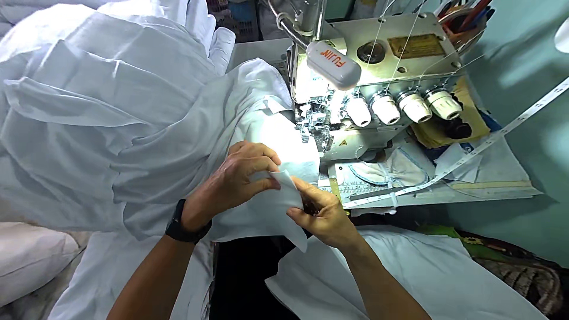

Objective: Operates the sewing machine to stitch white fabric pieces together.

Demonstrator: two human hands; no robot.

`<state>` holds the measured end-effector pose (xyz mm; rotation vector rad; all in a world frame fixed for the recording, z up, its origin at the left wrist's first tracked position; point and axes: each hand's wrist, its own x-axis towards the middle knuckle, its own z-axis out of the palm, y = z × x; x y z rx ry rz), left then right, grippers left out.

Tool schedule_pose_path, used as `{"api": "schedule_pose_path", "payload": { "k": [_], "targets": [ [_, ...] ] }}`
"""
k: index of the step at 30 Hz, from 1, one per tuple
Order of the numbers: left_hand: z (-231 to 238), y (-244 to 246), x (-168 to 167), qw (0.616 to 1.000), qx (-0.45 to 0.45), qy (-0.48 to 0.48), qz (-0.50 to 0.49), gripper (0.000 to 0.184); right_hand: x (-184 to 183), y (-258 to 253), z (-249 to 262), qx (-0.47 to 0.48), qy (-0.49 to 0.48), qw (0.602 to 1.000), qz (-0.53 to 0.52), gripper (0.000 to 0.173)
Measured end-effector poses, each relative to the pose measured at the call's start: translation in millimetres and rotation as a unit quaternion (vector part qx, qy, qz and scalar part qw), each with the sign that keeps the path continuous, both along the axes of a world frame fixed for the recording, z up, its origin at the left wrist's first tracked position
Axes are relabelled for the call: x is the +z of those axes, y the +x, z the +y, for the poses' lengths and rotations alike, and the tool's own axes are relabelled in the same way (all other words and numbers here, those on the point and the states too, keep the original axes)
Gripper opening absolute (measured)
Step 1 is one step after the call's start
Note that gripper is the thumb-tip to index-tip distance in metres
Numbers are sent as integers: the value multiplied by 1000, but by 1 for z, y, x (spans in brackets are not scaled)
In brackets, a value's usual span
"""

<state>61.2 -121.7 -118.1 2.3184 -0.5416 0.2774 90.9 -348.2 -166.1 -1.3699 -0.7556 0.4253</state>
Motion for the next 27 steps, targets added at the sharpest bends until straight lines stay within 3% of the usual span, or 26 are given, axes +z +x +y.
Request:
{"api": "schedule_pose_path", "payload": {
  "k": [3,6,9,11,15,23,25,27],
  "targets": [
    [-13,8,10,998,-17,-66,-14,12,-14,-4,-9,-12,-17,997,-70,16],
    [-25,24,20,998,15,-39,-45,16,-24,-2,-12,-112,-4,986,-126,26],
    [-27,51,4,995,50,-55,-61,12,-44,19,-12,-263,-90,932,-234,27],
    [-23,60,-4,995,44,-74,-42,13,-55,29,-13,-255,-116,923,-264,24],
    [-18,49,1,998,30,-56,18,9,-60,13,-17,-121,-35,970,-207,21],
    [-21,44,5,997,54,-30,52,6,-77,-21,-31,-154,-28,969,-192,15],
    [-25,44,4,995,83,-36,45,4,-74,-23,-32,-158,-9,977,-142,14],
    [-34,43,-1,991,129,-22,13,3,-65,-27,-34,-138,11,990,-25,14]
  ]
}}
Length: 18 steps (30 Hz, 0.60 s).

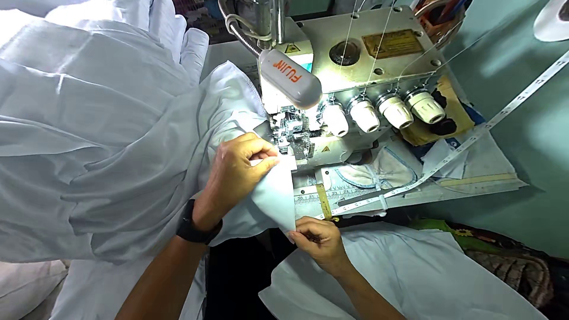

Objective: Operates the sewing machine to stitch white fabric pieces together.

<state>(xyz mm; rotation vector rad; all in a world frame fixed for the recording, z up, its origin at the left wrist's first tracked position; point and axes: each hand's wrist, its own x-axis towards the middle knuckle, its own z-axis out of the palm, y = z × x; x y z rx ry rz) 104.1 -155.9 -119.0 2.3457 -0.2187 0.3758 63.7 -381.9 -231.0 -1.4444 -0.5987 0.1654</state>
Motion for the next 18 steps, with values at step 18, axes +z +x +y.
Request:
{"api": "schedule_pose_path", "payload": {
  "k": [18],
  "targets": [
    [15,24,-7,993,11,117,6,26,46,29,42,-99,30,988,114,19]
  ]
}}
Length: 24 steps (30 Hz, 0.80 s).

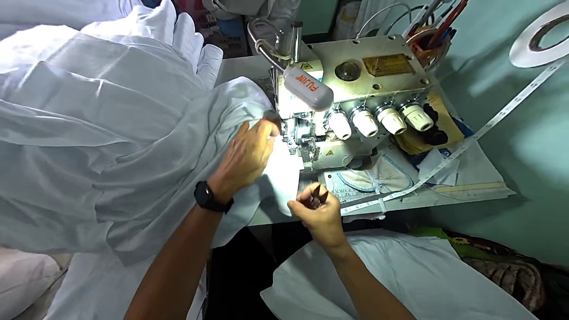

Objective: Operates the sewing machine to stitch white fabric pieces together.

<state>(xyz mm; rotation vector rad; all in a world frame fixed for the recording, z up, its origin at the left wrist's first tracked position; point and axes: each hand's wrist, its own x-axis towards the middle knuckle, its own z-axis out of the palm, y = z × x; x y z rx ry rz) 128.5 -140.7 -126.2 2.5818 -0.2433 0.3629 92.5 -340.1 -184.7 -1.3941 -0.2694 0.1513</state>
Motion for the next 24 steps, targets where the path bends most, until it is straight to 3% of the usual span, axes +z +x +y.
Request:
{"api": "schedule_pose_path", "payload": {
  "k": [3,6,7,8,10,11,13,16,17,19,21,24],
  "targets": [
    [3,-9,-4,997,11,-64,-39,25,7,1,-10,6,33,999,25,20],
    [-14,-65,7,994,-14,-76,-80,23,7,-16,-47,57,-44,997,29,6],
    [-21,-84,7,992,-15,-97,-80,23,0,-22,-60,71,-107,991,28,7],
    [-28,-101,1,988,-17,-131,-76,22,-8,-28,-70,90,-199,976,22,19],
    [-42,-128,-22,977,-17,-207,-49,19,-22,-37,-78,146,-403,903,24,37],
    [-48,-137,-37,971,-15,-237,-29,17,-26,-42,-75,164,-464,870,30,43],
    [-59,-146,-61,958,2,-286,18,15,-40,-51,-62,132,-525,840,-27,47],
    [-69,-151,-82,932,25,-346,106,12,-74,-55,-50,47,-465,877,-115,24],
    [-69,-150,-86,924,27,-358,133,12,-75,-53,-49,44,-407,909,-83,20],
    [-70,-147,-88,906,22,-381,186,11,-54,-48,-47,80,-237,959,132,22],
    [-72,-141,-84,876,9,-412,249,8,-29,-45,-47,90,-105,945,296,29],
    [-72,-128,-76,846,-7,-429,318,3,-20,-49,-52,93,-63,949,294,29]
  ]
}}
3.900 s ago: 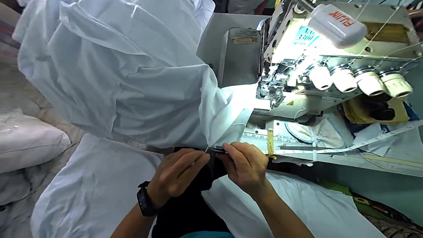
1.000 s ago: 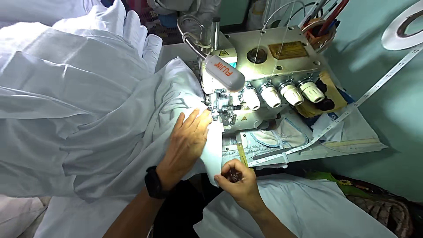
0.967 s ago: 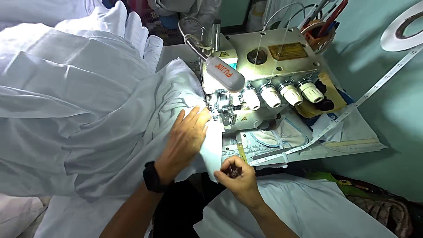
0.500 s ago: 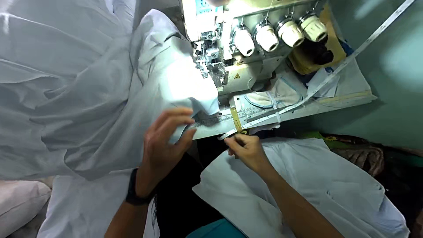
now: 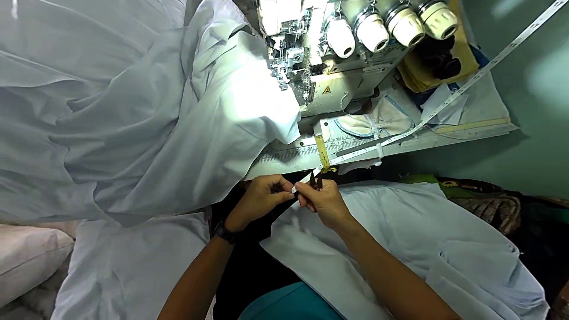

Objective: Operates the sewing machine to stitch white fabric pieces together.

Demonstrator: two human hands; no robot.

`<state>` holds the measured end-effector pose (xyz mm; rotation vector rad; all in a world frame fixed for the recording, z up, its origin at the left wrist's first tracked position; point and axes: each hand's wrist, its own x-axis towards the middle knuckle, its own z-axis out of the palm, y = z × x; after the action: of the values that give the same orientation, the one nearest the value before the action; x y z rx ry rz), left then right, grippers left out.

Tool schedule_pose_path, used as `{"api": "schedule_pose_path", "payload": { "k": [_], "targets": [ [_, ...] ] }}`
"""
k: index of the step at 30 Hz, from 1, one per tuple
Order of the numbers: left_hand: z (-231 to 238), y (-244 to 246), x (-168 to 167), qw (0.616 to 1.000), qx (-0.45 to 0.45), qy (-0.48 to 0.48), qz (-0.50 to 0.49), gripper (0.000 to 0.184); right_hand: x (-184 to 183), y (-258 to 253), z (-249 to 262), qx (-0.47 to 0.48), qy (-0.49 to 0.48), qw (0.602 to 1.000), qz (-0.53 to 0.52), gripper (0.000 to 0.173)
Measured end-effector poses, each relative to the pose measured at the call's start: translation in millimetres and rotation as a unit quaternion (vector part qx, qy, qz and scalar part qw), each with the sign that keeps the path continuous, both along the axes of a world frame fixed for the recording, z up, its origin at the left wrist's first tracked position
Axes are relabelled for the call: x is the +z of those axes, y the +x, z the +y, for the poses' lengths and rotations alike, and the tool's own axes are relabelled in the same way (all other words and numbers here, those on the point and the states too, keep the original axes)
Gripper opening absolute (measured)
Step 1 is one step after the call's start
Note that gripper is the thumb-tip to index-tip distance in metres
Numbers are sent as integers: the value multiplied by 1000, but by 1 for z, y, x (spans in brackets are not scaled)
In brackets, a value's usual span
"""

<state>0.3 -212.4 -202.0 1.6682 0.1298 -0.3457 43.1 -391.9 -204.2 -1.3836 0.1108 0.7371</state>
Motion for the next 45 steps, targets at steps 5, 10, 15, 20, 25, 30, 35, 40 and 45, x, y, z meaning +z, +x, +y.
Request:
{"api": "schedule_pose_path", "payload": {
  "k": [5,10,15,20,25,30,35,40,45],
  "targets": [
    [17,12,6,997,-38,-61,6,15,-4,-8,-20,96,-26,995,-31,30],
    [21,19,9,996,-80,-46,-19,20,3,-16,-22,70,66,990,105,14],
    [20,20,8,992,-106,-64,-6,20,10,-15,-13,38,94,985,140,15],
    [20,19,10,991,-106,-77,9,21,14,-15,-6,19,98,984,150,19],
    [32,9,24,998,-54,19,-41,8,22,1,0,10,123,992,26,22],
    [30,-1,42,988,51,59,-135,12,13,42,32,-115,76,986,-98,7],
    [31,15,59,931,177,155,-279,11,16,70,43,-87,69,968,-225,14],
    [52,60,59,852,221,277,-385,15,-4,91,31,-7,50,891,-452,13],
    [78,78,55,880,176,270,-348,12,21,56,37,-40,114,940,-320,10]
  ]
}}
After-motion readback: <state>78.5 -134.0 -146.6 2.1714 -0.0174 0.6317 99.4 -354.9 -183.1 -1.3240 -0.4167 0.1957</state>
